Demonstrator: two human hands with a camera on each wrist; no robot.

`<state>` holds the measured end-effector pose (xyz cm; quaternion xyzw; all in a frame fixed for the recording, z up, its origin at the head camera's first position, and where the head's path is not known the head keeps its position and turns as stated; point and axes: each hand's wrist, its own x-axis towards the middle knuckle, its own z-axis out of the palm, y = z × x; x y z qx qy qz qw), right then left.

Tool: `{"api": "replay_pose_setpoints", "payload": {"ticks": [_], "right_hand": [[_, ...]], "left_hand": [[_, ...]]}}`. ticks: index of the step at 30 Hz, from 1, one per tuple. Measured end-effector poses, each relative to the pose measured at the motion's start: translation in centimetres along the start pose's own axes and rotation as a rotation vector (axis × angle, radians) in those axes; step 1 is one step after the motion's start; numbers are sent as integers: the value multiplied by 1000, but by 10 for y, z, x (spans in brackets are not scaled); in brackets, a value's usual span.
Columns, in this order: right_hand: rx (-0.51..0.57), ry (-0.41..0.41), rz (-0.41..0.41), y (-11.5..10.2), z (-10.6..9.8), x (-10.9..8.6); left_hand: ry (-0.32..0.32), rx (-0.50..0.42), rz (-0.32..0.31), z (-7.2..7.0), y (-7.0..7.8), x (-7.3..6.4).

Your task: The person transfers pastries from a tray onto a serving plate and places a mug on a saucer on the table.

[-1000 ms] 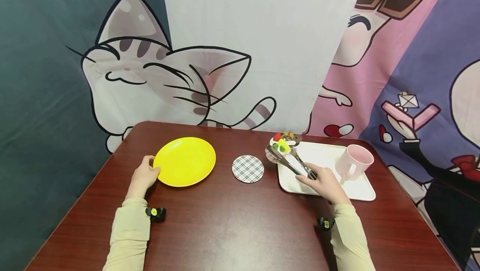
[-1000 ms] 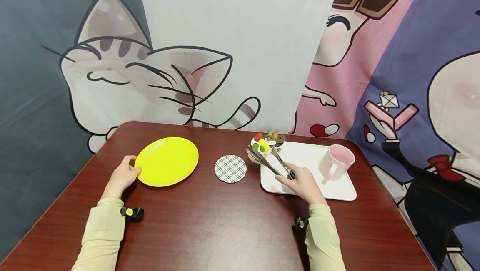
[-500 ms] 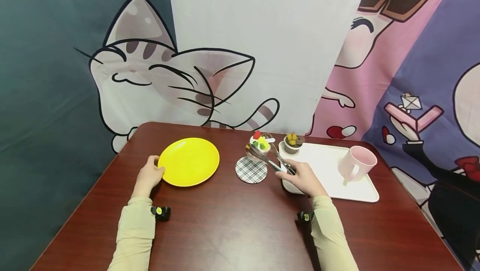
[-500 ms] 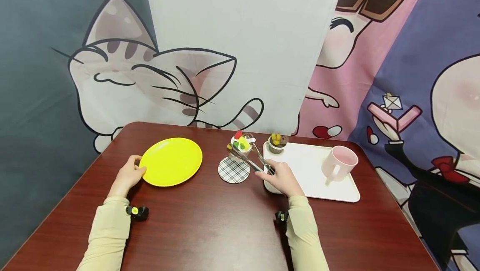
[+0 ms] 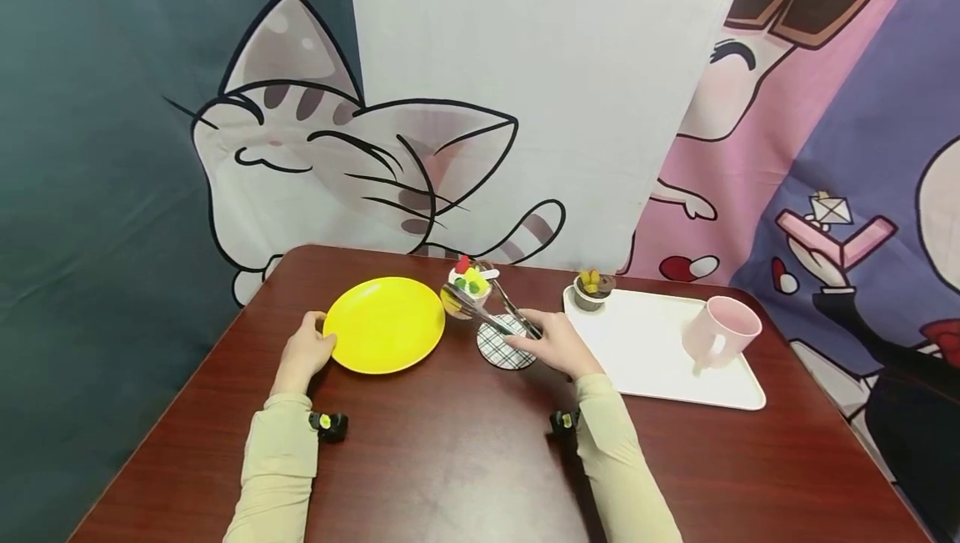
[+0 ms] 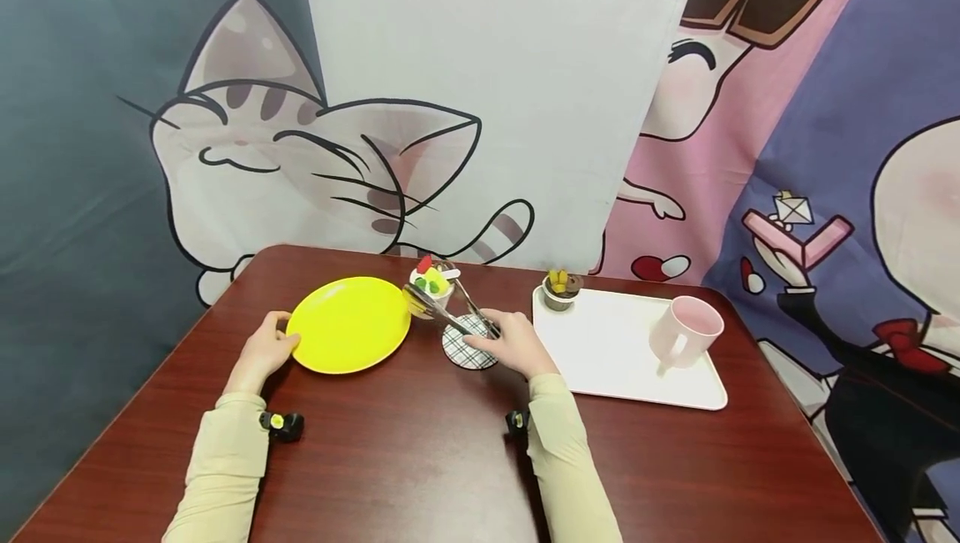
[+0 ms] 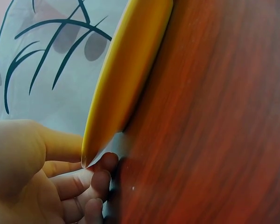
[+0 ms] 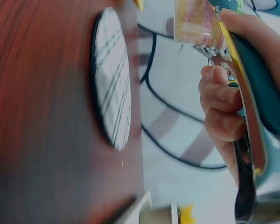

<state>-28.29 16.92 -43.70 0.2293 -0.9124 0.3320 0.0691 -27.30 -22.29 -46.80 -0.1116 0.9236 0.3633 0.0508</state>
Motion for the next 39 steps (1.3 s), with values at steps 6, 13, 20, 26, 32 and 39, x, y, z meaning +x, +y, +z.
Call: {"api": "replay_pose_setpoints", "payload": {"ticks": [6, 13, 20, 26, 32, 39], "right_hand": [[-66, -43, -13, -21, 20, 17], [-52, -131, -53, -46, 42, 32], [-51, -130, -124, -57, 58, 36], [-137, -199, -134, -62, 62, 42], [-100, -265, -106, -63, 64, 42], [-65, -275, -100, -61, 70, 43]], "left_hand": [[-3, -16, -4, 1, 0, 0], [10, -31, -15, 2, -1, 0], [18, -34, -33, 6, -3, 1], [17, -46, -47, 10, 1, 5], [20, -48, -58, 8, 2, 6], [26, -41, -56, 2, -1, 7]]}}
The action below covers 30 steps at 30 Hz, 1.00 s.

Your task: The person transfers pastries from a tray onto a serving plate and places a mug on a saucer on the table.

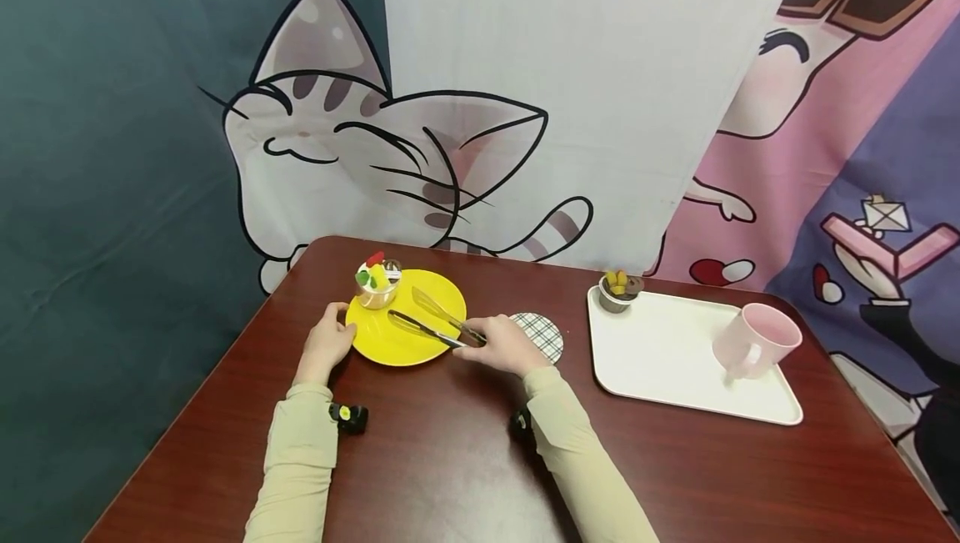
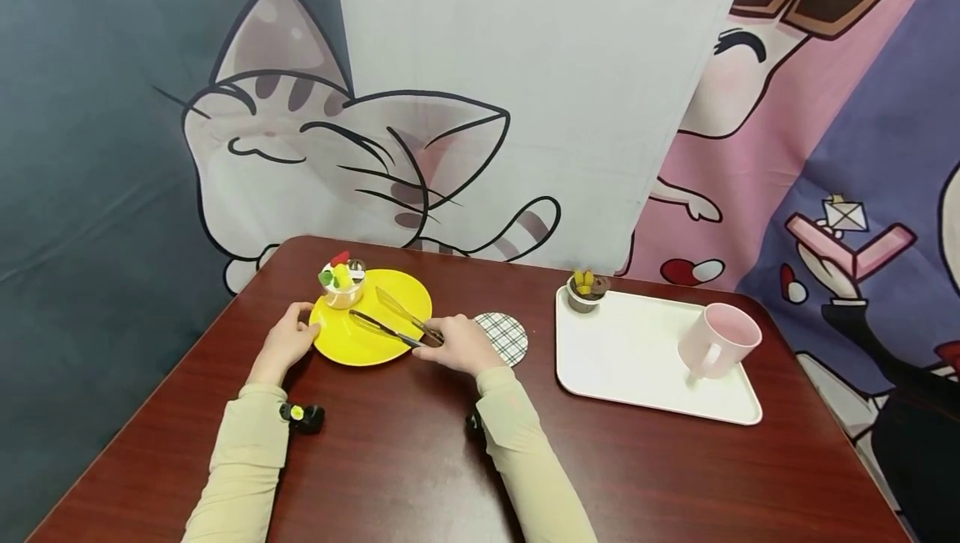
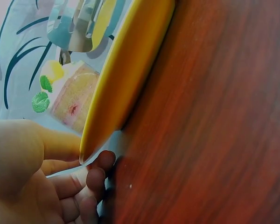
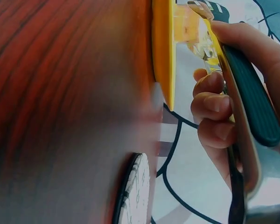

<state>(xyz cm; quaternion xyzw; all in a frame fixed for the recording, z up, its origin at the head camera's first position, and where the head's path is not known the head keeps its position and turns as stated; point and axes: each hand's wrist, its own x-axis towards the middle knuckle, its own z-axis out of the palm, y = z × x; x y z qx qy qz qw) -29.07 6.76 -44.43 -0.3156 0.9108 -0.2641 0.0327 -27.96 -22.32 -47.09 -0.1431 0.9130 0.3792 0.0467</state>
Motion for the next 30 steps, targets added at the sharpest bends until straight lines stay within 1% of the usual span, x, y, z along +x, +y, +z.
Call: {"api": "replay_pose_setpoints", "payload": {"ticks": [10, 13, 17, 20, 26, 30], "right_hand": [[16, -9, 25, 3, 2, -1], [34, 7, 31, 3, 1, 0], [64, 52, 58, -1, -3, 3], [85, 71, 88, -5, -7, 5], [108, 68, 138, -5, -7, 4], [162, 63, 158, -3, -6, 3]], "left_hand": [[1, -1, -11, 0, 2, -1], [3, 0, -5, 0, 2, -1], [5, 10, 11, 1, 1, 0], [3, 21, 20, 1, 0, 1], [-11, 12, 11, 2, 0, 1], [-7, 10, 8, 1, -1, 2]]}}
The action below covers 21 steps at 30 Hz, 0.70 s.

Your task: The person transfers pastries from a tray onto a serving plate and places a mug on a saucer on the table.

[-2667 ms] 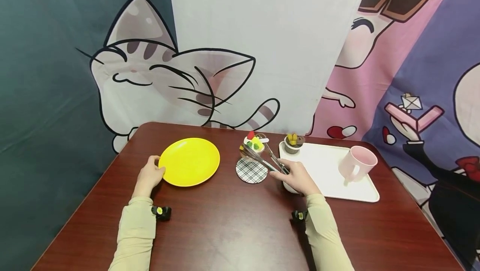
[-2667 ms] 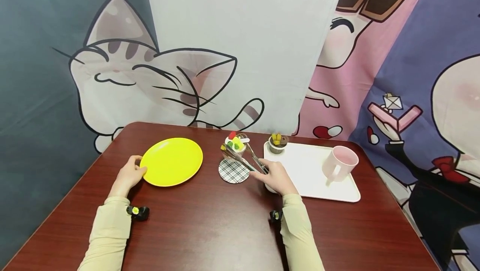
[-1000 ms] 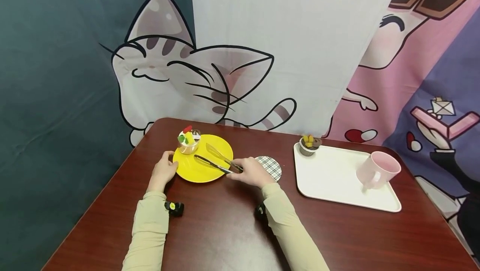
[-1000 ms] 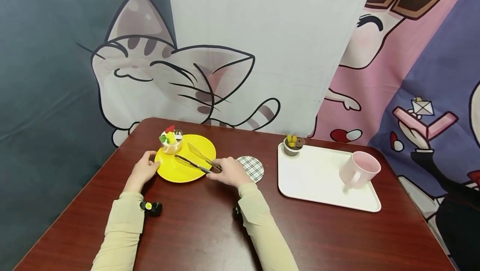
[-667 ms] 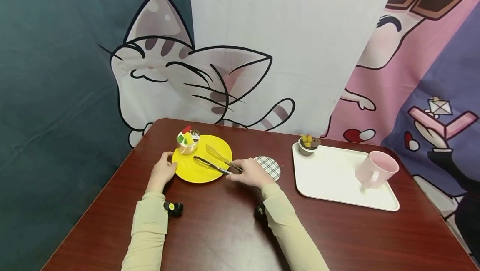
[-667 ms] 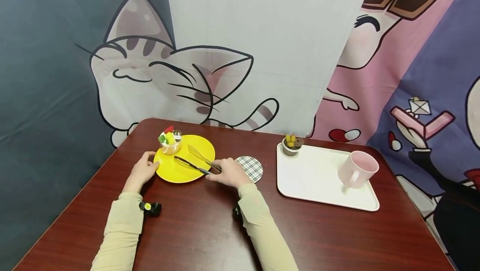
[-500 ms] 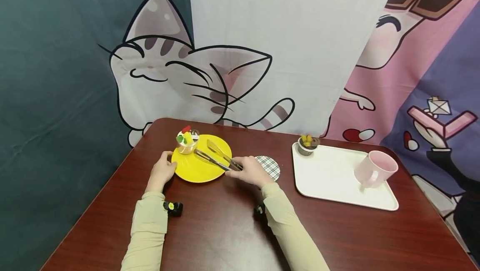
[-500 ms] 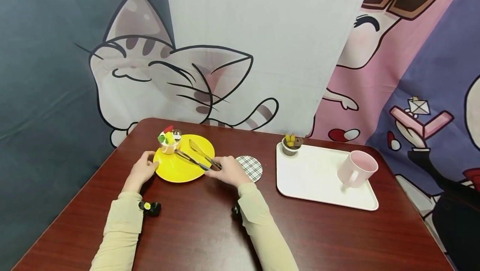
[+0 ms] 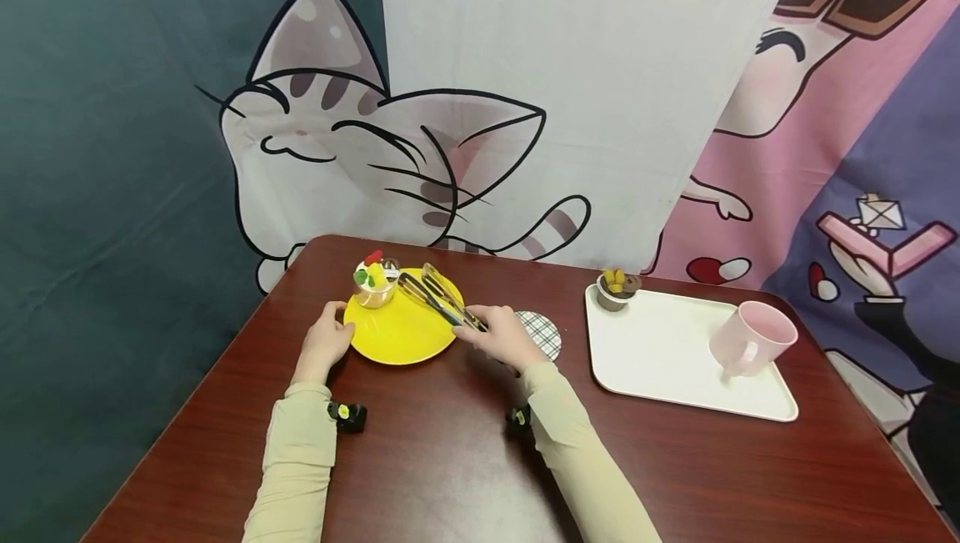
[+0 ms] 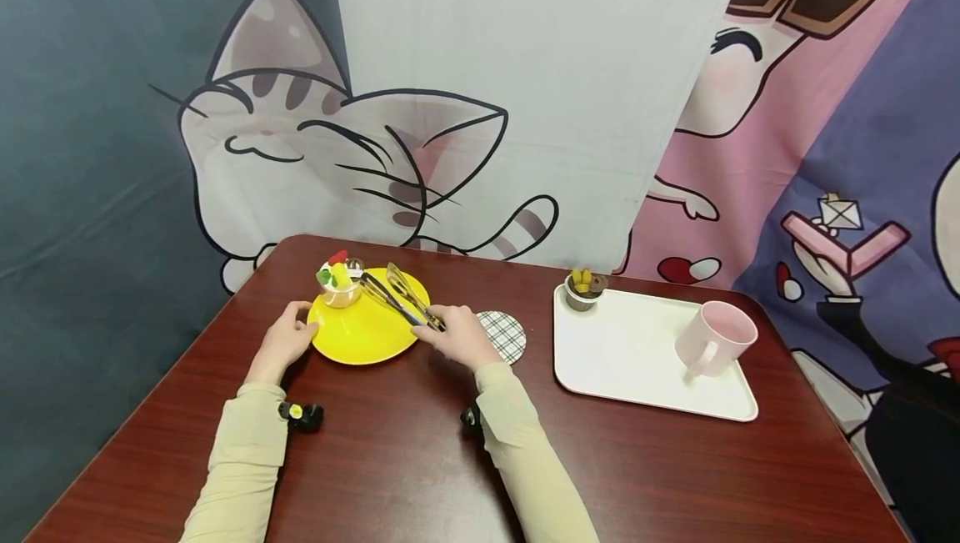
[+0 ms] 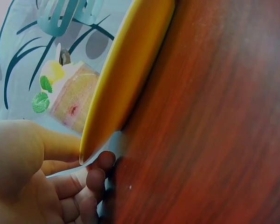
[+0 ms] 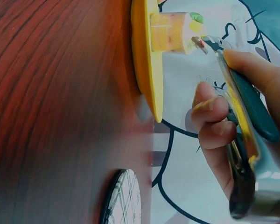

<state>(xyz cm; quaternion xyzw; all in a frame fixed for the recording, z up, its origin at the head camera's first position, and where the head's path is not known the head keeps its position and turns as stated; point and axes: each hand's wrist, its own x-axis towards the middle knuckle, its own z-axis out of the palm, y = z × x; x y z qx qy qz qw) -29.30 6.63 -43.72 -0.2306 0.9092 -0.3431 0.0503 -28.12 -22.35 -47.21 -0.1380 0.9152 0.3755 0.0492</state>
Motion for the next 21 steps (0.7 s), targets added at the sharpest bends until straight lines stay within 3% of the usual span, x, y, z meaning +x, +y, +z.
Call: {"api": "replay_pose_setpoints", "payload": {"ticks": [6, 21], "right_hand": [[97, -24, 12, -13, 0, 4], [189, -70, 43, -31, 16, 26]], "left_hand": [[-6, 6, 1, -2, 0, 0], [0, 6, 7, -1, 0, -2]]}}
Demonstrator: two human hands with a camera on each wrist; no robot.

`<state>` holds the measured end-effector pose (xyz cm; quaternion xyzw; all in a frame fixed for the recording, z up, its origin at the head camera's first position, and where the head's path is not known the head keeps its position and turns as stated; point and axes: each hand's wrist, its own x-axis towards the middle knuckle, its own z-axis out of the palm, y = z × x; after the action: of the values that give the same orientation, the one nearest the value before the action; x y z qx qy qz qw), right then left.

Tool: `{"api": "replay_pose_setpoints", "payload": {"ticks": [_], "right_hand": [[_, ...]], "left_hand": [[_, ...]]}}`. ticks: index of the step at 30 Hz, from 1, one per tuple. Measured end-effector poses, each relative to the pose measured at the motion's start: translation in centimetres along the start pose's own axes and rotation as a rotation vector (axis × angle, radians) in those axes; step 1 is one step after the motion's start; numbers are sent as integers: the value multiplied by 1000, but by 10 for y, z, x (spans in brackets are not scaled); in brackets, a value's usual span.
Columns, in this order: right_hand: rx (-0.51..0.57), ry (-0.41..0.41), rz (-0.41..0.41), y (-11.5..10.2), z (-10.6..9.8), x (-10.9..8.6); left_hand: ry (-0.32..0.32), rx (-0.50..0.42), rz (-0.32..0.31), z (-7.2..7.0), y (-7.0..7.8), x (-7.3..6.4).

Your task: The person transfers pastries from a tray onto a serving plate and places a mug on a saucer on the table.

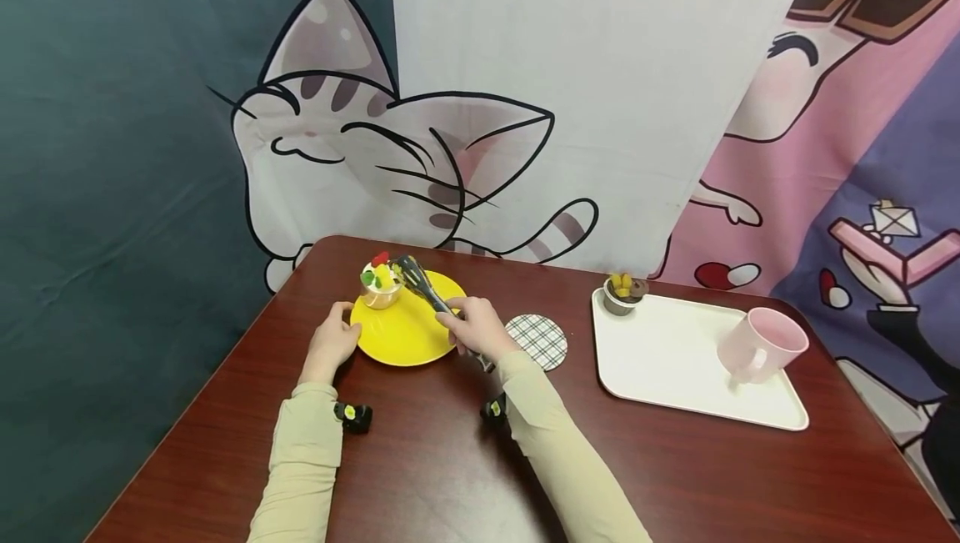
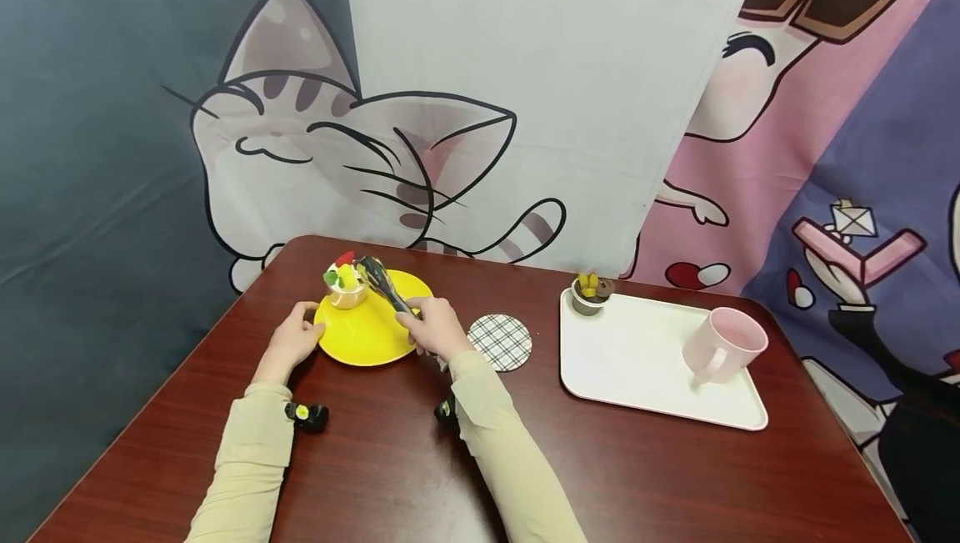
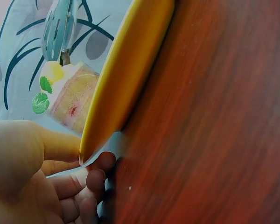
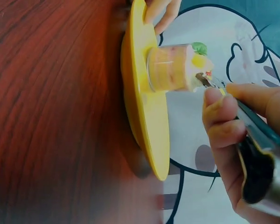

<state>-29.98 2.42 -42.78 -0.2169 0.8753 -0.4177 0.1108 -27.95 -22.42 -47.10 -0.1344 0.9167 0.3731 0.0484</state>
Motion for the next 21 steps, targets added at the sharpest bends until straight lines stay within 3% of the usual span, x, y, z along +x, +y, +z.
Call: {"api": "replay_pose_setpoints", "payload": {"ticks": [15, 21], "right_hand": [[69, -47, -4, 4, -16, -14], [33, -55, -29, 6, -20, -20]], "left_hand": [[-3, -13, -15, 3, 3, 1], [7, -8, -3, 2, 0, -1]]}}
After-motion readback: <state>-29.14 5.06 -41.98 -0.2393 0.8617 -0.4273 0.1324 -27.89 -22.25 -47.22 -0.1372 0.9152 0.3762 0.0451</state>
